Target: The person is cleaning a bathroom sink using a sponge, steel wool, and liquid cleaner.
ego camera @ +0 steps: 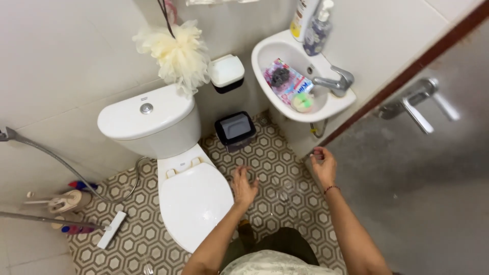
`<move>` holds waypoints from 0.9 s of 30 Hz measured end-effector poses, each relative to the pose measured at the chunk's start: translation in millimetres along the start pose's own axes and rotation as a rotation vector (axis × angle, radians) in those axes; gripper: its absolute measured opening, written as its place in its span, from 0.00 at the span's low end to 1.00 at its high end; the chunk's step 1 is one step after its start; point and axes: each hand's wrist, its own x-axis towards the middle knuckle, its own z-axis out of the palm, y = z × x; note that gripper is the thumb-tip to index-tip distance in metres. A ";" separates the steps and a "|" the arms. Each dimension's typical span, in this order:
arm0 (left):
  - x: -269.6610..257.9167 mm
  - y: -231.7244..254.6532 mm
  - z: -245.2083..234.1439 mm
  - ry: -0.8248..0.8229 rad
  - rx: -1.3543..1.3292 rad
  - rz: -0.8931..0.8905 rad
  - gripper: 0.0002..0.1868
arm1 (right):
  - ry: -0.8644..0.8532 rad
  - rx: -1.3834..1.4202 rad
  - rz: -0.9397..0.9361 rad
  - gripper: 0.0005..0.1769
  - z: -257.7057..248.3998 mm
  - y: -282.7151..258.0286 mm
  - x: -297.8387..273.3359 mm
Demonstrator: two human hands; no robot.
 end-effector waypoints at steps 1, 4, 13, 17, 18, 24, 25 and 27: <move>4.0 -0.4 1.0 0.007 0.002 -0.016 0.25 | -0.017 0.000 -0.005 0.17 3.9 -1.7 18.6; 3.7 -3.6 7.8 0.002 -0.042 -0.031 0.24 | -0.063 -0.039 -0.097 0.19 15.0 -1.4 69.2; 13.9 32.5 26.3 0.147 -0.220 -0.303 0.24 | -0.145 -0.274 -0.387 0.31 63.1 -11.4 227.8; 13.5 45.3 59.3 0.222 -0.225 -0.367 0.24 | -0.212 -0.363 -0.409 0.35 78.8 0.6 253.0; 12.8 47.0 68.7 0.252 -0.238 -0.364 0.24 | -0.207 -0.384 -0.439 0.35 80.3 0.6 255.8; 9.7 58.8 89.2 0.324 -0.251 -0.442 0.24 | -0.210 -0.236 -0.568 0.28 120.7 9.9 279.0; 11.2 62.2 86.5 0.329 -0.248 -0.443 0.24 | -0.213 -0.231 -0.571 0.28 137.0 19.8 288.0; 14.1 67.2 80.7 0.341 -0.245 -0.511 0.23 | -0.233 -0.102 -0.480 0.26 171.4 39.7 304.6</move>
